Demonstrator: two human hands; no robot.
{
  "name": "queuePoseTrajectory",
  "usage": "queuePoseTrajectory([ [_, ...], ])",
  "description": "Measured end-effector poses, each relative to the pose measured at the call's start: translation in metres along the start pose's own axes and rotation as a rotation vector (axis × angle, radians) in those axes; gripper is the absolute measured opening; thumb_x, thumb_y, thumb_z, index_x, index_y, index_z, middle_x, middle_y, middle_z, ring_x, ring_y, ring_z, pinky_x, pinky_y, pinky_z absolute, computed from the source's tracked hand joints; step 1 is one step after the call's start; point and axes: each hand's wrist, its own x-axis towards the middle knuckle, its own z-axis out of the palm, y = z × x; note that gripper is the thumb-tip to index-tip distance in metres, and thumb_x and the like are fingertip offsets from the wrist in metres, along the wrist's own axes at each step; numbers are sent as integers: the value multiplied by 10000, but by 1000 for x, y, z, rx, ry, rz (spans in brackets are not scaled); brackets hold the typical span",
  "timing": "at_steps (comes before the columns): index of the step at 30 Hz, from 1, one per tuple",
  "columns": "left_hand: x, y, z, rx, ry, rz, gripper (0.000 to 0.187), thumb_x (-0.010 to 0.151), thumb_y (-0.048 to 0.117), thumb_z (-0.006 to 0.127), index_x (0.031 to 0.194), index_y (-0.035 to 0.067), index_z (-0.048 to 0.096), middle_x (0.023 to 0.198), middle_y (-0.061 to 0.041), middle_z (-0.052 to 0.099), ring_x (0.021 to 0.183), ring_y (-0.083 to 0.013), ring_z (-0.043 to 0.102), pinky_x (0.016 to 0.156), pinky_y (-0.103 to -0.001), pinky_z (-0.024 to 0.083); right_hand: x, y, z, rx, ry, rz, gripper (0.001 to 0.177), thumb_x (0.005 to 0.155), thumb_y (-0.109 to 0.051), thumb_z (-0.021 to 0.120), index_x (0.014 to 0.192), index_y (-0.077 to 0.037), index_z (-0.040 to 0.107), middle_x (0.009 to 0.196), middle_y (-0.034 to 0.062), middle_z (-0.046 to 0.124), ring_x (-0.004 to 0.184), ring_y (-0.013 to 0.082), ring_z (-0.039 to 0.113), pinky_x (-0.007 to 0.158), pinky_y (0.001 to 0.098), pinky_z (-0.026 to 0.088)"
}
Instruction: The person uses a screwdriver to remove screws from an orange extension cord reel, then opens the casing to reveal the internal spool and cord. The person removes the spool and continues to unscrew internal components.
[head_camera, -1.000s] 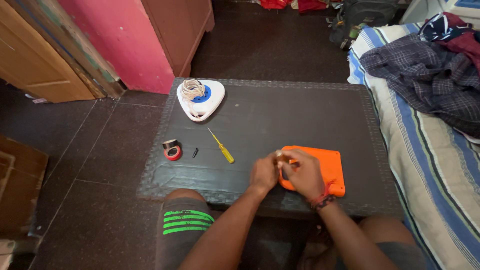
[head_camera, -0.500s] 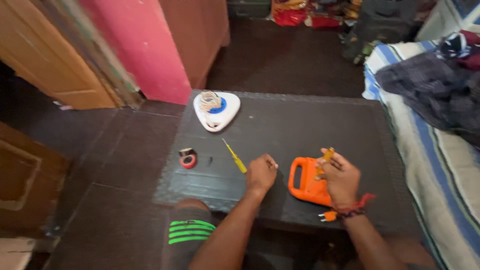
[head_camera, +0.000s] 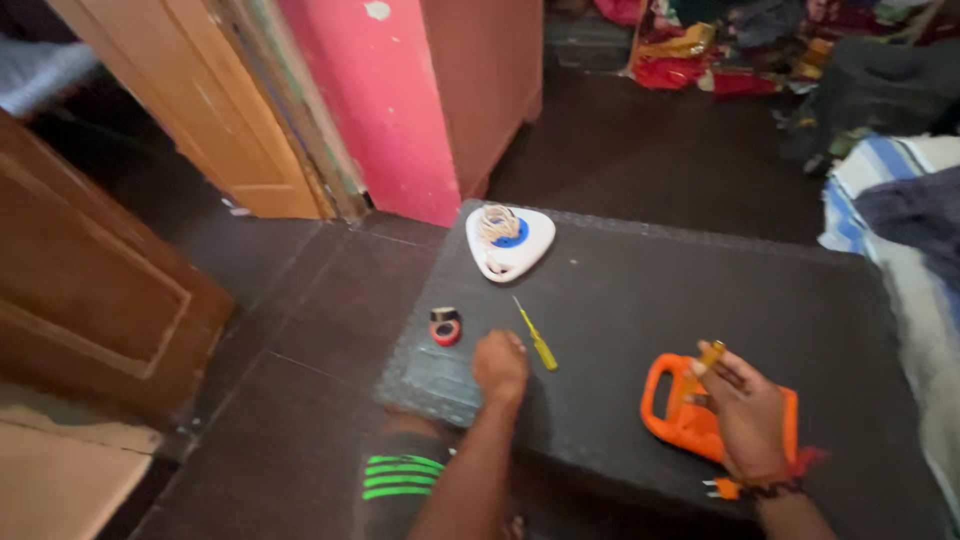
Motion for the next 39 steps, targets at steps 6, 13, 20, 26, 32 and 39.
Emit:
queuePoseTrajectory([
  [6, -1, -24, 0, 89, -186, -65, 97, 858, 144, 683, 869, 87, 760, 920, -179, 747, 929, -384, 712, 837, -476, 562, 1, -2, -5, 31, 1, -65, 410, 911, -89, 717, 1299, 28, 660, 1131, 49, 701, 959, 125, 662, 706, 289, 565],
  [13, -1, 14, -26, 136, -305, -102, 289, 787, 242, 742, 1003, 52, 712, 1101, -217, 709, 1070, -403, 664, 943, -474, 526, -11, -22, -13, 35, 47, -93, 371, 907, -57, 707, 1269, 18, 671, 1027, 59, 715, 893, 136, 710, 652, 267, 584],
  [20, -15, 79, -34, -79, -324, -194, 276, 902, 167, 511, 1122, 39, 617, 1147, -253, 676, 1110, -468, 622, 951, -548, 483, -47, -44, -32, 89, 94, -173, 372, 914, -49, 704, 1276, 25, 663, 1008, 72, 721, 874, 152, 719, 645, 266, 588],
  [26, -53, 111, -35, -276, -67, 150, 135, 781, 68, 550, 829, -34, 624, 919, -293, 661, 912, -498, 627, 815, -562, 490, -82, -70, -30, 126, 154, -259, 344, 920, -52, 704, 1255, 16, 660, 999, 57, 720, 862, 155, 719, 650, 264, 580],
  [32, -79, 113, -52, -351, -50, 289, 134, 721, 54, 546, 692, -19, 655, 818, -283, 642, 797, -482, 626, 737, -559, 486, -93, -98, -26, 207, 124, -299, 348, 907, -60, 718, 1246, -2, 663, 991, 58, 722, 834, 147, 724, 647, 264, 592],
  [39, -72, 113, -107, -295, -115, 258, 204, 863, 190, 690, 791, 2, 655, 796, -226, 686, 776, -426, 648, 717, -498, 516, -56, -89, -24, 163, 196, -268, 316, 915, -98, 746, 1220, -25, 706, 915, 69, 730, 721, 145, 663, 559, 236, 488],
])
